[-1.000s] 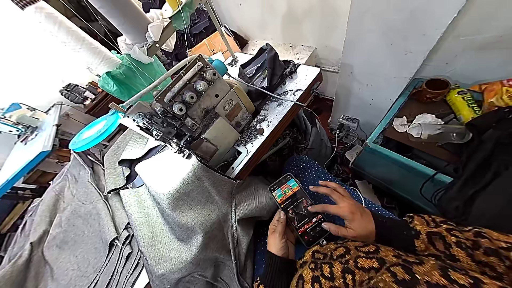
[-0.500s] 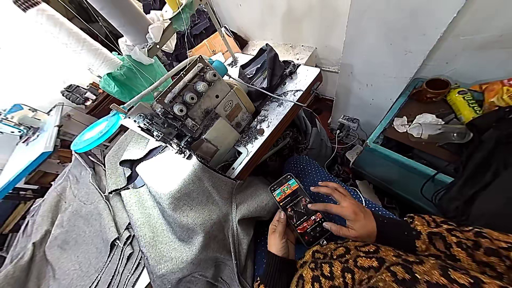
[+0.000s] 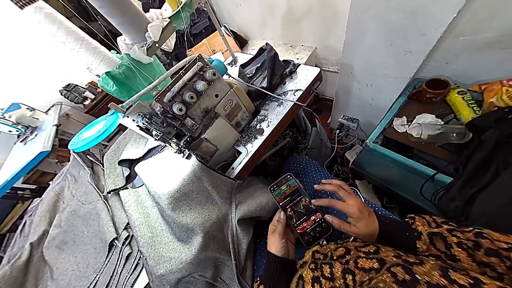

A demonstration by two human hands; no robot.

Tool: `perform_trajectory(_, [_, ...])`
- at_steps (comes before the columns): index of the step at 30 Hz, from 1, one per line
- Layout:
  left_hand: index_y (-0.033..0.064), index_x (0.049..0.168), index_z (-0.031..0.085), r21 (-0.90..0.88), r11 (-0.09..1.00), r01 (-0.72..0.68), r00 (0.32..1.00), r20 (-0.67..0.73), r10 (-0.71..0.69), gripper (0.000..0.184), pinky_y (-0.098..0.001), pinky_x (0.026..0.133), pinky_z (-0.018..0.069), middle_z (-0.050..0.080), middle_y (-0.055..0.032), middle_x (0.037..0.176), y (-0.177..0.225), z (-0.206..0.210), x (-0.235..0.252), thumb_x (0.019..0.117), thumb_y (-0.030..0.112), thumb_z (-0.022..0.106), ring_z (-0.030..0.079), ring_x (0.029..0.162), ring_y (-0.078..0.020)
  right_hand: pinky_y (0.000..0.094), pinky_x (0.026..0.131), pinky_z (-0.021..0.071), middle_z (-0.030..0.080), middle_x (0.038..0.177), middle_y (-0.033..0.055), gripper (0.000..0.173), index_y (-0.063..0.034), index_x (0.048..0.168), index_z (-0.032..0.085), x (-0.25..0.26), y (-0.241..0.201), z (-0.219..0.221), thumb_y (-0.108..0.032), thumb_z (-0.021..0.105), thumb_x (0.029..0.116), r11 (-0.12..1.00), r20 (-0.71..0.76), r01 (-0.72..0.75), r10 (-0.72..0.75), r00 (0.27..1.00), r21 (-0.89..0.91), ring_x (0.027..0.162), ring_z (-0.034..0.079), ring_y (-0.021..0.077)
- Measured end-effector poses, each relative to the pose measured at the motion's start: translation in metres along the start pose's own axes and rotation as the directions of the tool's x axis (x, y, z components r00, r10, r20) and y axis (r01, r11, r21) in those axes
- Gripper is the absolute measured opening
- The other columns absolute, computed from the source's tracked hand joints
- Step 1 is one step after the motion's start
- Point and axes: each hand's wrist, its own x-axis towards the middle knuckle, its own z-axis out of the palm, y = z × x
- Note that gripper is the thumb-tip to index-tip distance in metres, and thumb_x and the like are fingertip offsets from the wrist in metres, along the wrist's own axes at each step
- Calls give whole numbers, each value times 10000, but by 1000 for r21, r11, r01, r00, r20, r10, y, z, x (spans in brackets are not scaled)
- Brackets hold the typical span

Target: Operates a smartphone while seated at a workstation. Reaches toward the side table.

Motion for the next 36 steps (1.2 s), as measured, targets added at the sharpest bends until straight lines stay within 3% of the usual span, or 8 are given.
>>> perform_trajectory(7, [-51, 1348, 459, 17, 1000, 3, 1000, -6, -2, 379, -370, 820, 619, 719, -136, 1058, 1, 1, 0, 1108, 120, 221, 738, 909, -205, 440, 1149, 385, 611, 1392, 144, 418, -281, 1306, 695, 2, -1, 0, -489, 461, 1029, 1000, 46, 6, -5, 999, -12, 1373, 492, 329])
perform_trajectory(36, [-49, 1343, 465, 10, 1000, 4, 1000, -8, -4, 377, -363, 810, 621, 720, -132, 1049, 1, 2, 0, 1109, 117, 221, 740, 892, -203, 423, 1156, 377, 609, 1396, 143, 392, -283, 1290, 704, 1, 0, -1, -464, 484, 1021, 1000, 68, 23, -24, 997, 18, 1383, 481, 317])
